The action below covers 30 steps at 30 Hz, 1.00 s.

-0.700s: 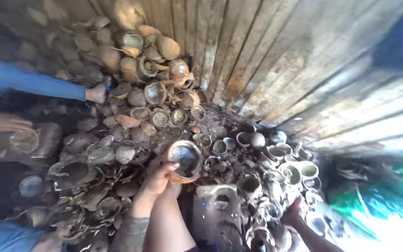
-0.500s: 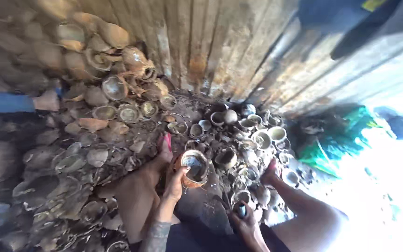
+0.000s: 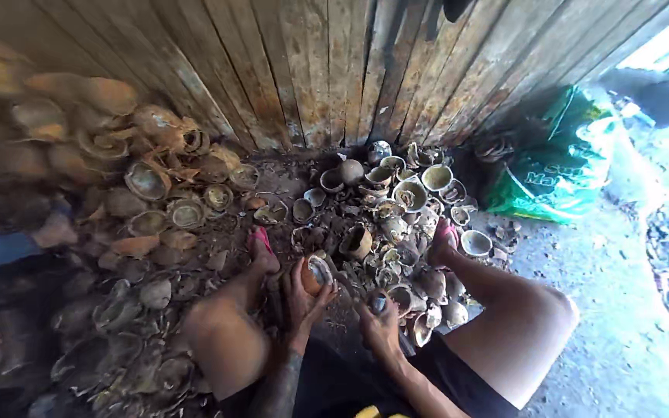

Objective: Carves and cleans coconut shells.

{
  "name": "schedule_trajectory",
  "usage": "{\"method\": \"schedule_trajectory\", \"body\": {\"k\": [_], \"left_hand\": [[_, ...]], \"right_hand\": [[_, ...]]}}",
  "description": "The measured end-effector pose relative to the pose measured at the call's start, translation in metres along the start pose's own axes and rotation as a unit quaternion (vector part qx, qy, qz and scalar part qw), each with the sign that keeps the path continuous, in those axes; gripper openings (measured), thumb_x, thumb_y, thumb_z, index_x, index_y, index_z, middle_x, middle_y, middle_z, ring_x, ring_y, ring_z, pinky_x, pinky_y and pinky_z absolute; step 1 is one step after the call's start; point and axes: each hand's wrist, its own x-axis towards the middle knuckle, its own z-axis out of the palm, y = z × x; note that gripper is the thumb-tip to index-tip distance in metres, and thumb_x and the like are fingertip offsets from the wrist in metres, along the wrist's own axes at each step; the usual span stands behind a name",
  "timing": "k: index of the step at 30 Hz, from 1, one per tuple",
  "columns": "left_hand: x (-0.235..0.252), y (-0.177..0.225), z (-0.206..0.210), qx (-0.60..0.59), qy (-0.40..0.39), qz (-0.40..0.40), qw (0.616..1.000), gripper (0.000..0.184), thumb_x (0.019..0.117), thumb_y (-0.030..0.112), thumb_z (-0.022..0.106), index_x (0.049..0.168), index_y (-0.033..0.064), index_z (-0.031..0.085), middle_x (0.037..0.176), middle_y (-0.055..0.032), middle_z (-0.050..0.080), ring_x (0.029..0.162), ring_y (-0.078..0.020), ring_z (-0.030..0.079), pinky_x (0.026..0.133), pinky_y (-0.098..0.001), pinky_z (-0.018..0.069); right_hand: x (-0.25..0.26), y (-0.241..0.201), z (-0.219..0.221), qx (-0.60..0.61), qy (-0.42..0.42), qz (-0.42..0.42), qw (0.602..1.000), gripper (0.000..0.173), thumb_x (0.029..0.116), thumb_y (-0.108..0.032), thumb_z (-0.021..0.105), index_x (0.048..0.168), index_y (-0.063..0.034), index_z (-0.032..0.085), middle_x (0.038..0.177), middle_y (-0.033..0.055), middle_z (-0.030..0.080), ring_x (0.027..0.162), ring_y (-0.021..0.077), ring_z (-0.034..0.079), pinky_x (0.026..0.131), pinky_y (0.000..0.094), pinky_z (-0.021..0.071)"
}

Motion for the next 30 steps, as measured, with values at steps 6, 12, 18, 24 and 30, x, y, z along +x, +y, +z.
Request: {"method": "schedule_trajectory", "body": {"k": [6,12,18,24,30], "left_hand": [[0.004,-0.008,0.005,0.003,0.016,0.029,0.999,0.082,0.0798,0.05,0.068,0.143,-0.0007,0.054,0.141,-0.0235,0.057,0.135,-0.0379,0.05,0.116,-0.0505,0.0373],[0.003,-0.012,0.014,-0.038,0.044,0.032,0.998,0.075,0.0859,0.049,0.064,0.14,-0.002,0.056,0.14,-0.021,0.056,0.135,-0.0319,0.049,0.117,-0.0461,0.0373],[0.006,-0.001,0.017,-0.083,0.056,0.018,0.995,0.075,0.0829,0.043,0.068,0.134,-0.0101,0.056,0.137,-0.0292,0.056,0.134,-0.0363,0.051,0.117,-0.0461,0.0372],[0.008,-0.004,0.019,-0.105,0.058,0.02,0.993,0.082,0.0792,0.051,0.071,0.133,-0.0083,0.056,0.134,-0.0277,0.058,0.131,-0.0323,0.054,0.115,-0.0448,0.041],[0.011,-0.018,0.023,-0.1,0.057,0.038,0.993,0.087,0.0771,0.059,0.064,0.133,-0.0071,0.057,0.133,-0.0251,0.06,0.13,-0.0302,0.055,0.114,-0.0439,0.0411]], "right_hand": [[0.027,0.004,0.029,-0.106,-0.03,-0.043,0.993,0.017,0.0856,-0.013,0.075,0.094,-0.0045,0.062,0.072,-0.0005,0.057,0.062,0.0065,0.055,0.06,0.0245,0.0496],[0.022,-0.017,0.039,-0.161,-0.035,0.005,0.986,0.022,0.0865,-0.015,0.074,0.101,-0.0045,0.061,0.073,0.0004,0.057,0.062,0.0078,0.056,0.059,0.0266,0.0503],[0.041,-0.034,0.058,-0.152,-0.022,0.039,0.987,0.016,0.0853,-0.008,0.073,0.094,-0.0052,0.06,0.068,-0.002,0.055,0.055,0.0052,0.053,0.053,0.0221,0.0481],[0.079,-0.041,0.058,-0.261,-0.073,0.038,0.962,0.016,0.0758,-0.011,0.076,0.082,-0.0099,0.062,0.066,-0.0043,0.057,0.057,0.0035,0.054,0.056,0.0254,0.0481],[0.122,0.031,0.005,-0.17,-0.137,-0.083,0.972,0.023,0.0702,-0.012,0.085,0.074,-0.0117,0.062,0.066,-0.0097,0.059,0.059,-0.0033,0.054,0.059,0.0177,0.0506]]}}
